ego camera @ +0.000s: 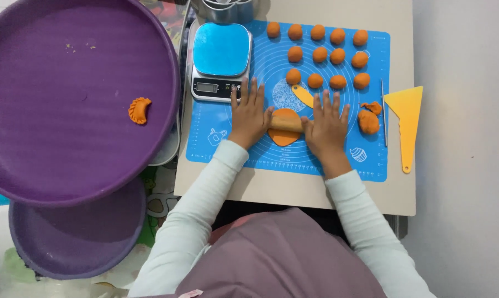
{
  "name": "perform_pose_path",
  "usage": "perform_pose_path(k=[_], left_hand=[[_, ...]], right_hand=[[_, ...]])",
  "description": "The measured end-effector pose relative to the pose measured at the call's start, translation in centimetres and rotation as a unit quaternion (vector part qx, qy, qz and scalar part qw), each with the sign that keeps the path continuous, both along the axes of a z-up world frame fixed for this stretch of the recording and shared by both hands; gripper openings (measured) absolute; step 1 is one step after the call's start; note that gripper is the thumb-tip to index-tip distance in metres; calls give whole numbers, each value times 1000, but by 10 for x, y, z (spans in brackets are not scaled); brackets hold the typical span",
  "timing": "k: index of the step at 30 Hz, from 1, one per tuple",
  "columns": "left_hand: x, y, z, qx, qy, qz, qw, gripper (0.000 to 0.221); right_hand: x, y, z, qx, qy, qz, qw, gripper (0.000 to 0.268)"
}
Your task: Flattening dough balls with a rolling pin and hand-shaping them into pastries on a silicone mat.
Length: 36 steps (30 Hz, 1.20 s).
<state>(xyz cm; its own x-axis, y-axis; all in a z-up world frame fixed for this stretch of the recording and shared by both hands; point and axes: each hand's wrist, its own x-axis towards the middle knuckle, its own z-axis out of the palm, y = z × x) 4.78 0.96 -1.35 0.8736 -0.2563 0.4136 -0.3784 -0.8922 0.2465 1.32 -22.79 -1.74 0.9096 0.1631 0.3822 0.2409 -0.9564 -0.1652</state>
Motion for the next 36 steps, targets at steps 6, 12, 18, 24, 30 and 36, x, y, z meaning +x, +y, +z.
perform_pose_path(k=[6, 12, 18, 24, 30, 36], left_hand=[[-41, 10, -9, 7, 9, -26, 1000, 62], [-74, 20, -6, 37, 46, -36, 998, 67], [-20, 26, 57, -47, 145, -33, 988, 39], [37, -35, -12, -50, 163, -135, 976, 35], [40, -70, -37, 96, 83, -156, 980, 14], [54, -65, -32, 133, 145, -194, 961, 21]], right_hand=[[-48, 6, 0, 0, 57, 16, 998, 71], [-83, 2, -15, -4, 44, 35, 998, 53], [-102, -32, -25, 54, 26, 35, 998, 40], [-135, -89, 21, 200, -35, -9, 979, 52], [-153, -87, 54, 354, 5, -102, 930, 42], [-150, -82, 52, 342, -18, -70, 937, 39]])
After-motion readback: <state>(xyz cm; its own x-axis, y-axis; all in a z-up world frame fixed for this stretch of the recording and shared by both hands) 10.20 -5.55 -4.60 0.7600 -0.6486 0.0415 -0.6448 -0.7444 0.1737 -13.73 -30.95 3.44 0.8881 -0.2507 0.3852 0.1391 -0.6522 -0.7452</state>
